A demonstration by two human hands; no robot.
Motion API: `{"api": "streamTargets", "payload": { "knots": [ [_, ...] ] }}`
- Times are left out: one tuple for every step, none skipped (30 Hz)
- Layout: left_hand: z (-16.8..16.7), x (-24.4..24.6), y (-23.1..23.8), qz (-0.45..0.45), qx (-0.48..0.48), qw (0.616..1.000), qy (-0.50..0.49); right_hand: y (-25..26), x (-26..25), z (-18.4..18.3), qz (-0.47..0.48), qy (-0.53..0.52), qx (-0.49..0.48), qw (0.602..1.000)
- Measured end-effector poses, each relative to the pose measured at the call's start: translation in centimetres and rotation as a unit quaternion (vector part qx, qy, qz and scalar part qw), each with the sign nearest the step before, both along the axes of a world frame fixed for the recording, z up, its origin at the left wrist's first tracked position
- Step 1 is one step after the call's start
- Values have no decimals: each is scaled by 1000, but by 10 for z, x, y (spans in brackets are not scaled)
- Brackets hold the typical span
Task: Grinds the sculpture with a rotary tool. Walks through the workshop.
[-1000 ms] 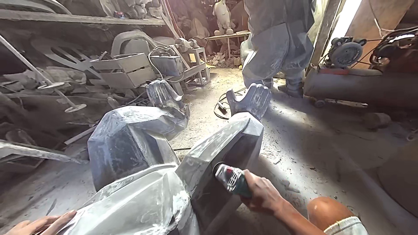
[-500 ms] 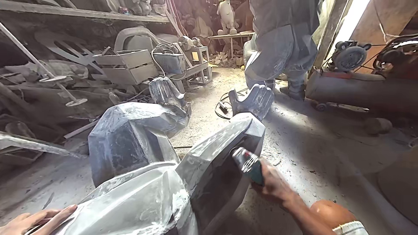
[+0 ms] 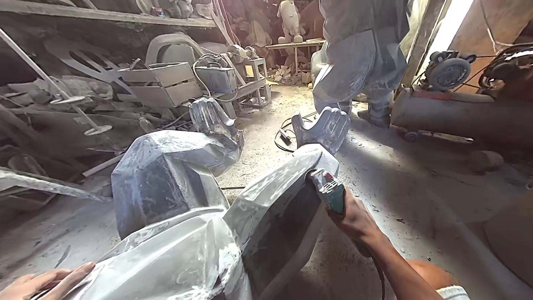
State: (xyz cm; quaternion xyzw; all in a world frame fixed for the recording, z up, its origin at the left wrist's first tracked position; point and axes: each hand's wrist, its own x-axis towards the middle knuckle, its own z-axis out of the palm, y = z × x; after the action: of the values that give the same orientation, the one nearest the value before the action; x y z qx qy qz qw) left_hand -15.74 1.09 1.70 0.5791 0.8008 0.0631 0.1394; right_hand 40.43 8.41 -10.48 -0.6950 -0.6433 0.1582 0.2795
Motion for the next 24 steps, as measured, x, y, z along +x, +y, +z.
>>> {"api": "streamTargets", "payload": {
  "knots": [
    [4,8,-2,2,3,1000,-5,-1,-1,0,-6,1,2,1000],
    [4,7,-2,-3,3,1000,-1,-3,-3,0,1,1,0,1000],
    [1,0,0,-10,2,1000,4,-7,-7,-2,22,-1,-8,1000],
    [-2,-8,1,-15,2,1000,6,-11,-13,-5,50,-3,-14,999],
    [-5,-14,2,-19,1,1000,7,-17,-21,-8,82,-5,-25,996],
    [-8,-20,2,-24,4,1000,5,-22,-31,-8,114,-9,-38,993],
    [-12,-26,3,-27,12,1000,3,-25,-41,-5,143,-16,-50,988],
    [-16,-31,5,-25,24,999,0,-27,-51,1,164,-27,-60,984],
    [-18,-34,6,-21,35,999,-8,-26,-59,8,178,-36,-64,981],
    [-20,-36,8,-17,46,999,-14,-23,-66,16,186,-44,-63,980],
    [-22,-38,9,-11,58,998,-21,-19,-70,26,191,-53,-61,978],
    [-26,-42,10,-7,68,997,-25,-14,-73,38,198,-67,-60,976],
    [-32,-48,11,-9,79,997,-22,-7,-76,52,203,-85,-61,973],
    [-37,-55,13,-11,85,996,-17,0,-78,67,211,-108,-68,969],
    [-42,-60,14,-14,88,996,-12,7,-80,82,220,-130,-85,963],
    [-45,-65,16,-15,85,996,-5,13,-83,96,224,-144,-111,957],
    [-46,-66,17,-14,82,997,-2,19,-86,108,224,-158,-135,952],
    [-46,-66,18,-11,76,997,2,26,-90,117,218,-173,-154,948],
    [-47,-66,19,-7,71,997,4,32,-95,123,208,-192,-163,945],
    [-47,-66,20,-4,67,998,6,36,-101,128,198,-210,-169,942],
    [-48,-67,19,-3,64,998,10,39,-107,130,188,-222,-172,941],
    [-47,-67,19,-4,61,998,10,40,-111,132,180,-226,-172,942],
    [-47,-68,19,-7,60,998,8,41,-114,132,174,-222,-169,944],
    [-47,-69,20,-10,59,998,8,41,-113,130,170,-217,-159,948]
  ]
}}
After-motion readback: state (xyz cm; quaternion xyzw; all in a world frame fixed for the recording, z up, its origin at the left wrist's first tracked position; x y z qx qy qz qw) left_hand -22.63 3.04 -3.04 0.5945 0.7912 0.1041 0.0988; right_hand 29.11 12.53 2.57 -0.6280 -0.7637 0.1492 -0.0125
